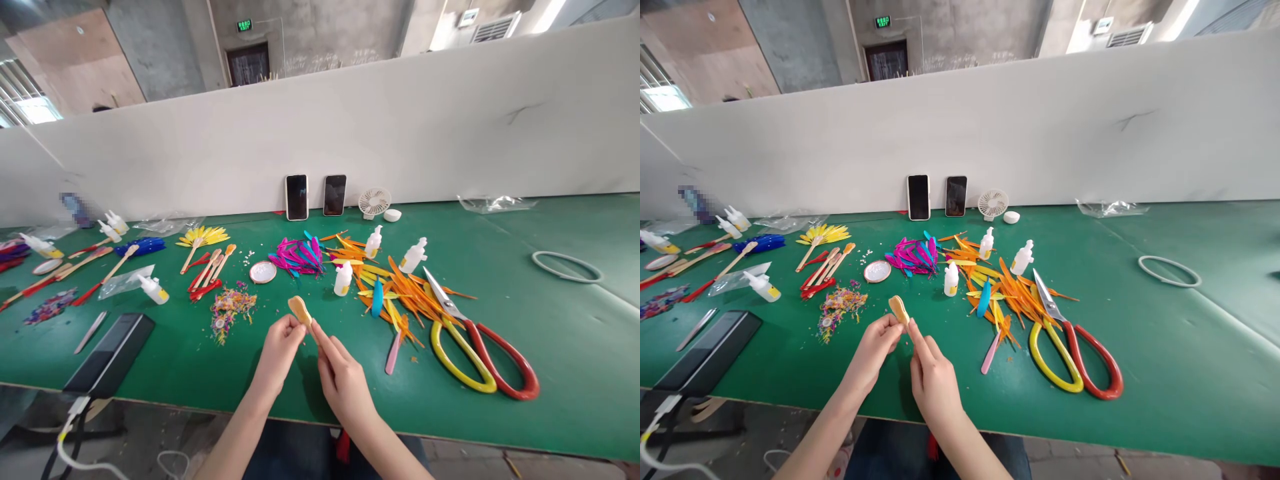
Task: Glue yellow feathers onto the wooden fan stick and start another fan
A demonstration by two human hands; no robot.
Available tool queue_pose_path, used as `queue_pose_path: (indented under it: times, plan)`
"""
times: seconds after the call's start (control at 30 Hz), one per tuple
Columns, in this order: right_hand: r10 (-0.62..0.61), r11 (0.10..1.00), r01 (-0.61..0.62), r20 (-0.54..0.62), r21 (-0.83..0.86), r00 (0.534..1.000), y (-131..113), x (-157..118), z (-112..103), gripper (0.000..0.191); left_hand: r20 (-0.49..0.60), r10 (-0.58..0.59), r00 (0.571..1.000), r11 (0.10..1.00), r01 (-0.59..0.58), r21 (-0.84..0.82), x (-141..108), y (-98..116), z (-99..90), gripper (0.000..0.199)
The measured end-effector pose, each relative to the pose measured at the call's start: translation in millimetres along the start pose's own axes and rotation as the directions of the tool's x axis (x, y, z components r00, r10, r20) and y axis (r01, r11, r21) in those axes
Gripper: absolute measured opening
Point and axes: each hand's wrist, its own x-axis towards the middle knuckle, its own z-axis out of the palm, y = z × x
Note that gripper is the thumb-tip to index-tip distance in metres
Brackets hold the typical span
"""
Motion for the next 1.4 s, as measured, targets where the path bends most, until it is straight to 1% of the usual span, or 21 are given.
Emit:
queue_pose_path:
  times: [0.07, 0.13, 0.23, 0.33, 0.43, 0.5, 0.57, 0.7, 0.77, 0.9, 1.07, 1.17, 1.27, 1.4]
  plan:
    - [-0.026, 0.999, 0.026, 0.009, -0.045, 1.000, -1.2, -0.7, 0.1, 0.045, -0.017, -0.022, 1.000, 0.999, 0.021, -0.038, 1.1, -2.8, 1.4, 0.012]
    - [-0.036, 0.998, 0.037, 0.018, -0.056, 0.999, -2.2, -0.8, 0.0, 0.045, -0.034, -0.037, 0.999, 0.998, 0.034, -0.062, 2.0, -4.4, 2.9, 0.008]
    - [-0.005, 1.000, 0.005, 0.002, 0.019, 1.000, -2.9, 0.0, -0.4, 0.043, -0.049, -0.010, 0.999, 0.999, 0.008, -0.042, 1.1, -3.9, 4.6, 0.006]
    - [0.053, 0.993, -0.051, -0.014, 0.109, 0.998, -2.2, 1.2, -1.3, 0.039, -0.064, 0.109, 0.992, 0.991, -0.103, 0.090, -1.9, -2.5, 3.5, 0.009]
    - [0.116, 0.981, -0.108, -0.041, 0.161, 0.992, -0.5, 2.3, -2.6, 0.036, -0.123, 0.276, 0.953, 0.926, -0.229, 0.300, -3.9, -2.4, -2.2, 0.013]
    - [0.168, 0.972, -0.154, -0.065, 0.178, 0.984, 0.7, 2.6, -3.1, 0.035, -0.162, 0.349, 0.923, 0.880, -0.264, 0.396, -3.8, -2.6, -7.4, 0.012]
    - [0.190, 0.967, -0.175, -0.067, 0.183, 0.980, 1.5, 2.7, -2.8, 0.035, -0.160, 0.369, 0.915, 0.863, -0.274, 0.424, -3.2, -2.1, -11.2, 0.013]
    - [0.146, 0.977, -0.137, -0.044, 0.161, 0.988, 1.4, 2.1, -0.8, 0.035, -0.063, 0.321, 0.945, 0.868, -0.267, 0.419, -4.1, 0.7, -9.7, 0.017]
    - [0.124, 0.984, -0.118, -0.039, 0.132, 0.992, 1.0, 1.6, -0.2, 0.037, -0.042, 0.295, 0.955, 0.872, -0.251, 0.420, -4.9, 2.1, -6.8, 0.018]
    - [0.050, 0.997, -0.048, -0.024, 0.055, 0.998, 0.1, 0.1, -0.3, 0.041, -0.044, 0.242, 0.969, 0.899, -0.207, 0.385, -4.0, 3.3, -5.8, 0.020]
    - [-0.053, 0.998, 0.054, 0.017, -0.039, 0.998, -0.5, -1.9, -1.2, 0.044, -0.029, 0.132, 0.991, 0.974, -0.124, 0.189, 0.2, 2.5, -10.7, 0.021]
    - [-0.094, 0.992, 0.096, 0.035, -0.078, 0.995, -1.0, -2.4, -1.6, 0.046, -0.048, 0.095, 0.994, 0.987, -0.088, 0.137, 1.1, 0.5, -11.9, 0.020]
    - [-0.107, 0.990, 0.110, 0.036, -0.090, 0.994, -2.0, -2.3, -1.3, 0.046, -0.062, 0.085, 0.994, 0.990, -0.077, 0.121, 1.9, -2.5, -11.5, 0.017]
    - [-0.082, 0.996, 0.084, 0.044, -0.038, 0.996, -2.9, -1.9, -0.8, 0.044, -0.089, 0.127, 0.988, 0.987, -0.117, 0.110, 3.7, -5.8, -9.4, 0.010]
